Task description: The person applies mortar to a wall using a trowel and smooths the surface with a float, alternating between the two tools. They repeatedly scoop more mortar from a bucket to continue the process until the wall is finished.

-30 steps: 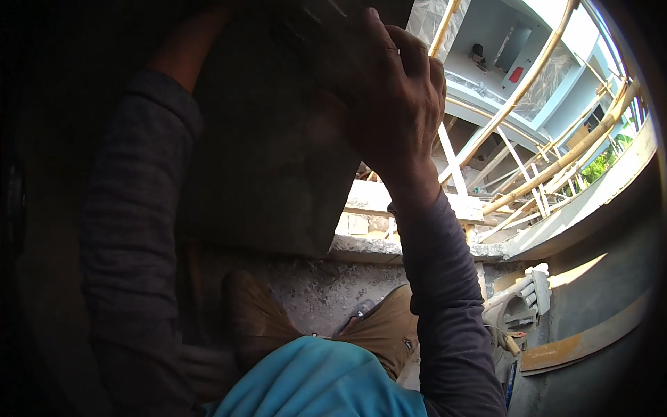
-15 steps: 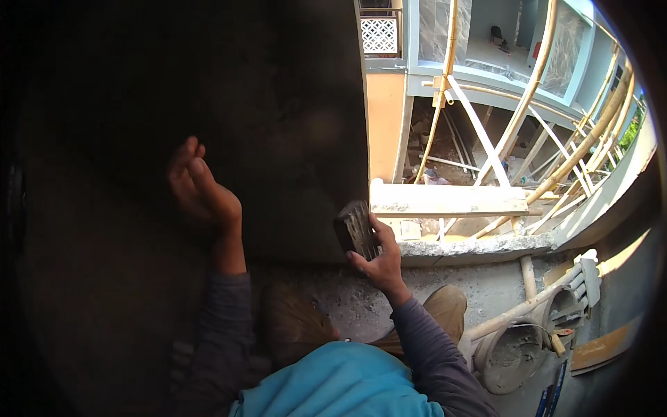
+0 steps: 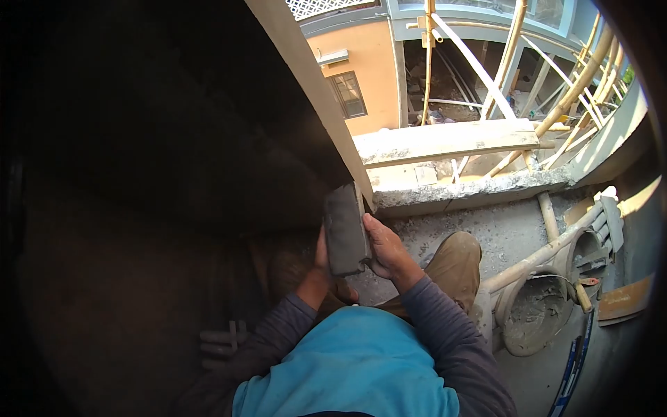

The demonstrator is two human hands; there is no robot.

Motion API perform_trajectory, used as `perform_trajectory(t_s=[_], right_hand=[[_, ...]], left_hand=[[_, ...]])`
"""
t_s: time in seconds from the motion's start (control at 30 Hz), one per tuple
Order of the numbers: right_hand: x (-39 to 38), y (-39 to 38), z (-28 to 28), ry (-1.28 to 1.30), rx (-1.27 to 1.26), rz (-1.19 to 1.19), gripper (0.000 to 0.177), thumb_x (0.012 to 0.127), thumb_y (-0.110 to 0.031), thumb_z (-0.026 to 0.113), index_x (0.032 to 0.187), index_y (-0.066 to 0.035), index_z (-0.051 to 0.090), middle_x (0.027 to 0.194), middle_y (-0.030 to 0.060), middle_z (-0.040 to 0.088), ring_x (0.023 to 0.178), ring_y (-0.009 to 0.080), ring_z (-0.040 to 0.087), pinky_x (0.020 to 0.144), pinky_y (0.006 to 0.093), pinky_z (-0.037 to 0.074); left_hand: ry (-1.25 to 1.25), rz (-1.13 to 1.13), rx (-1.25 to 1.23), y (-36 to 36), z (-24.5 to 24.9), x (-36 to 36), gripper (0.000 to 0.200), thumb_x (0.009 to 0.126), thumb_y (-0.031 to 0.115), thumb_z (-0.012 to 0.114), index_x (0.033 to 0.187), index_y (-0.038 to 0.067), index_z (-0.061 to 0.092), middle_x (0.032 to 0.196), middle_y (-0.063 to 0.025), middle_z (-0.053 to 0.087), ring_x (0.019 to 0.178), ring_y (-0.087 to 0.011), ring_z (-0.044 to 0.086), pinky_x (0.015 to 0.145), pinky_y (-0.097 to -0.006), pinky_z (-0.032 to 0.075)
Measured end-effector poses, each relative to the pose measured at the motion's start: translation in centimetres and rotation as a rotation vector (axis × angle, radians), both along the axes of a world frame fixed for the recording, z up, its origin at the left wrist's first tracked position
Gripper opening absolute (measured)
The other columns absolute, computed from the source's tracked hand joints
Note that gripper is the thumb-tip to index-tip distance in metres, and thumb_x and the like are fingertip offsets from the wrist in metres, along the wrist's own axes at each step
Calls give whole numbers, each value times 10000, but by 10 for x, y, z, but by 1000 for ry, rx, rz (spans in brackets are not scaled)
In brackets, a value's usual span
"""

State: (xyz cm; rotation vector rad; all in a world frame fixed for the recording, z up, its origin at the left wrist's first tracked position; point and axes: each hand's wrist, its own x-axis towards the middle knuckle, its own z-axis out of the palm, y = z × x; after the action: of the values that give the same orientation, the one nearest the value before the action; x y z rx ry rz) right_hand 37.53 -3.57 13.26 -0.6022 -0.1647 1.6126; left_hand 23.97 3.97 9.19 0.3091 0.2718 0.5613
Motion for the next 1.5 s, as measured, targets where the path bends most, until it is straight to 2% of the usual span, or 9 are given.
perform_trajectory(t_s=[0.03,0.27,0.4,0.47,0.7,0.9,1.1,1.3,1.5], right_hand=[[-3,-1,-2,-123,20,-45,480,995,-426,519,1202,5,554,1068,114,661,909,178,659,781,316,552],[13,-4,43,-714,-118,146,387,921,-295,689,1099,38,603,879,44,655,786,108,616,720,247,512],[32,1,22,-1026,0,-181,374,906,-245,707,1130,43,628,838,21,650,756,74,569,701,233,477],[54,0,-12,-1146,-82,-252,358,890,-253,720,1100,28,650,804,14,642,738,73,563,684,240,475],[91,-32,-147,-1490,-280,-297,348,818,-257,766,1033,3,678,775,88,664,692,169,619,682,309,503],[91,-21,-143,-1467,-279,-142,378,805,-266,778,1037,15,676,785,112,674,721,203,647,693,332,513],[95,-16,-170,-1484,-316,-42,420,789,-301,790,1050,9,680,845,119,694,779,202,666,726,326,523],[93,-23,-175,-1522,-296,22,438,777,-326,791,1031,14,681,865,154,700,803,269,683,744,351,524],[96,-14,-175,-1539,-332,90,439,779,-336,787,1034,6,684,930,171,706,882,301,682,786,377,522]], left_hand=[[-253,-24,-25,-1,-5,-3,674,1015,554,255,1368,19,464,1321,-146,557,1205,-288,555,1058,-457,426],[-22,116,-71,-29,56,-27,690,973,546,291,1374,8,454,1323,-209,542,1199,-392,543,1060,-538,404],[-47,258,2,-22,95,-43,678,942,520,362,1387,13,433,1326,-228,529,1220,-363,531,1050,-525,410],[144,375,332,0,106,-60,665,920,499,446,1375,14,430,1304,-220,533,1200,-346,531,1030,-494,425],[910,1638,1667,105,248,-38,802,795,290,743,1412,-41,353,1267,-183,458,1157,-282,482,1010,-405,399],[1246,1965,1928,144,331,-2,755,767,332,779,1390,53,457,1135,-175,453,1047,-311,488,940,-429,422],[1201,1862,2149,141,235,-4,693,773,316,772,1365,81,500,1124,-181,456,1044,-315,467,883,-429,434],[1256,2052,1915,151,312,5,729,742,352,792,1359,89,505,1142,-198,448,1036,-337,476,852,-451,447],[1191,1833,2056,145,216,-7,687,771,299,772,1362,80,499,1141,-188,462,1072,-334,469,894,-454,429]])
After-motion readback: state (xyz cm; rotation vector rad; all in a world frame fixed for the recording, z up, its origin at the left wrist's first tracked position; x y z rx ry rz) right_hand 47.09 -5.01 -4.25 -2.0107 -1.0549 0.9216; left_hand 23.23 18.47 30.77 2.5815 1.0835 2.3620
